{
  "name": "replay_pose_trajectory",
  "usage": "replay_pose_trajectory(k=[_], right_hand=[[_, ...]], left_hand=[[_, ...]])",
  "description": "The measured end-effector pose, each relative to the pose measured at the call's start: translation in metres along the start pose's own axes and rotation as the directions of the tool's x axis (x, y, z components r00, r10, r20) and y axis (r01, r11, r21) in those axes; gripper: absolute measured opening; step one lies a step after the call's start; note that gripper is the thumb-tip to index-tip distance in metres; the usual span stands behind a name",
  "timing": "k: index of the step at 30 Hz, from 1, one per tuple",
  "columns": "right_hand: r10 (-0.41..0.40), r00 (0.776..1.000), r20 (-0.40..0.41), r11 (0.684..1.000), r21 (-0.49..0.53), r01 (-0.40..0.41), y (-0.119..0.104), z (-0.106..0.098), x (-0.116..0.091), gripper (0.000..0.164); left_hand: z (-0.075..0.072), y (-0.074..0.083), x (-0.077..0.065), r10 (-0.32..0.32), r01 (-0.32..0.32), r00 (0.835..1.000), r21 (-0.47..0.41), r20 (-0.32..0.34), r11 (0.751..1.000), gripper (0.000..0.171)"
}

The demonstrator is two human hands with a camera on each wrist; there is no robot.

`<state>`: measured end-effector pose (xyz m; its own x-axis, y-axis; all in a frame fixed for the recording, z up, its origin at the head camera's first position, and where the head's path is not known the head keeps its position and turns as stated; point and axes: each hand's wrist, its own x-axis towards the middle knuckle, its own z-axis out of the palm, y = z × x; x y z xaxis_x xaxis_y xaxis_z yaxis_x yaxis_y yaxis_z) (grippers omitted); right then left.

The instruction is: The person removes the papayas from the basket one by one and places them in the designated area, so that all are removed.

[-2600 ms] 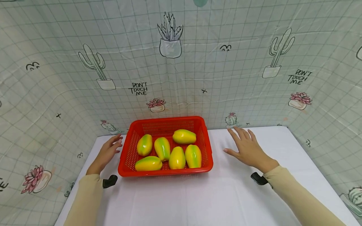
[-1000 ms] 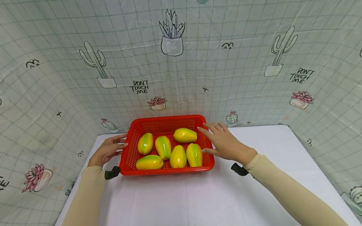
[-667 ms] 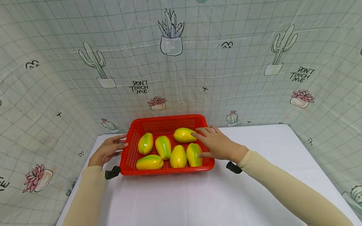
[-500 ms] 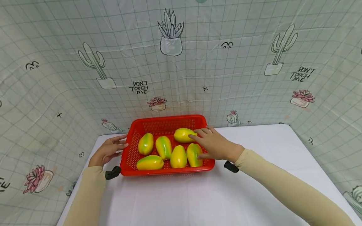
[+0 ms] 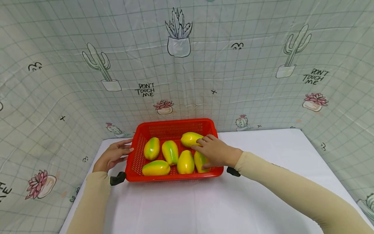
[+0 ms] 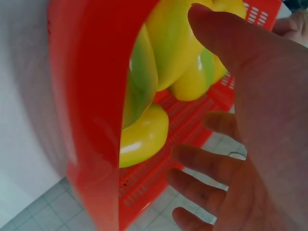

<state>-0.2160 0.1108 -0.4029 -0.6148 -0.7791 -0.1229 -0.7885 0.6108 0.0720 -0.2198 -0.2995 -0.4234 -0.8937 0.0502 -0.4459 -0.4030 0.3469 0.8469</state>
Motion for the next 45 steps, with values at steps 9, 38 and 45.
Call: replay_pose_trajectory(k=[9,38,45], right_hand=[[0.039,0.992,0.119,0.999,-0.009,-0.038,-0.007,-0.001,0.011,0.083],[0.129,0.959,0.252,0.986,-0.131,-0.098,-0.019,0.012,0.019,0.079],[0.127,0.951,0.281,0.992,-0.056,-0.116,-0.017,0.012,0.020,0.079]], left_hand=[[0.000,0.001,0.000,-0.007,0.007,1.000,-0.009,-0.004,1.000,0.068],[0.001,-0.001,0.003,-0.014,0.013,1.000,-0.034,-0.013,0.999,0.068],[0.000,-0.001,0.002,-0.014,0.014,1.000,-0.030,-0.016,0.999,0.068]])
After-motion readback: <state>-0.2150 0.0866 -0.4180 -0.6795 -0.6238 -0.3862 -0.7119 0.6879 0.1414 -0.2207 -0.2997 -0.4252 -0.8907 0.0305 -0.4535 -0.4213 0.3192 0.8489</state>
